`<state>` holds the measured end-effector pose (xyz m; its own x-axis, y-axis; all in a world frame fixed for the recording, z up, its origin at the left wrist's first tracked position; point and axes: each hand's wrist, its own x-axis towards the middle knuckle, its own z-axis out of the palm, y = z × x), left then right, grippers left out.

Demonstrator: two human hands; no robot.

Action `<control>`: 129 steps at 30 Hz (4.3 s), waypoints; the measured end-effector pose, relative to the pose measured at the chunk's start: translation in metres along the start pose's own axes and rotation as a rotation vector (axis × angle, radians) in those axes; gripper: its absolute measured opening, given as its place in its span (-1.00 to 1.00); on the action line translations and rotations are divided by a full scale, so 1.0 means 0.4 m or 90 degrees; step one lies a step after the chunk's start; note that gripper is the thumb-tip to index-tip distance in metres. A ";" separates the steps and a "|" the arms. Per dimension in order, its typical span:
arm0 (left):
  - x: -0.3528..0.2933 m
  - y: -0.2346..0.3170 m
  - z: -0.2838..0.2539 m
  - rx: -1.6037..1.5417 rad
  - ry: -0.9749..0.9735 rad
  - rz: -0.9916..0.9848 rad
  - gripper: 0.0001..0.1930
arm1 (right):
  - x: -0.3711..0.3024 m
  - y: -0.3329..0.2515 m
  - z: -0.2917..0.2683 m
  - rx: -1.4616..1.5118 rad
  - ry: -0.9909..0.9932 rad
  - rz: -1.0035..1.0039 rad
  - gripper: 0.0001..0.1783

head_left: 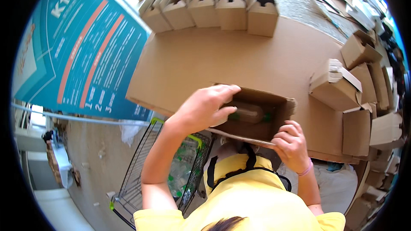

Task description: The person picks up plastic bottles from a shopping cart and places them into cardboard boxes by hand, then stacks the filled boxes on a table.

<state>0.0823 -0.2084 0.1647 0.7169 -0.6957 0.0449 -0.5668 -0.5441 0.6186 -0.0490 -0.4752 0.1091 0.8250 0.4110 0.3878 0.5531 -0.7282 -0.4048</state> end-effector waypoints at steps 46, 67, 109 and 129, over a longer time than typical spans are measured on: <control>-0.920 -0.895 0.708 0.159 -0.196 -0.756 -0.03 | 0.012 -0.124 0.000 -0.178 -0.100 0.239 -0.82; -0.321 -0.181 -0.082 -0.556 0.815 0.136 -0.19 | -0.022 -0.068 0.023 -0.119 -0.025 0.102 -0.91; 0.182 -0.097 0.467 0.401 -0.619 0.314 -0.80 | -0.083 -0.007 0.051 0.014 0.080 0.039 -0.98; 0.079 0.044 0.085 0.065 -0.242 0.184 -0.44 | -0.091 -0.083 0.033 -0.035 0.315 0.154 -0.57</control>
<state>0.0811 -0.2559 0.1505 0.3366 -0.9365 -0.0980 -0.7713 -0.3339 0.5418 -0.0960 -0.4586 0.0976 0.7673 -0.0696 0.6375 0.3360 -0.8031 -0.4921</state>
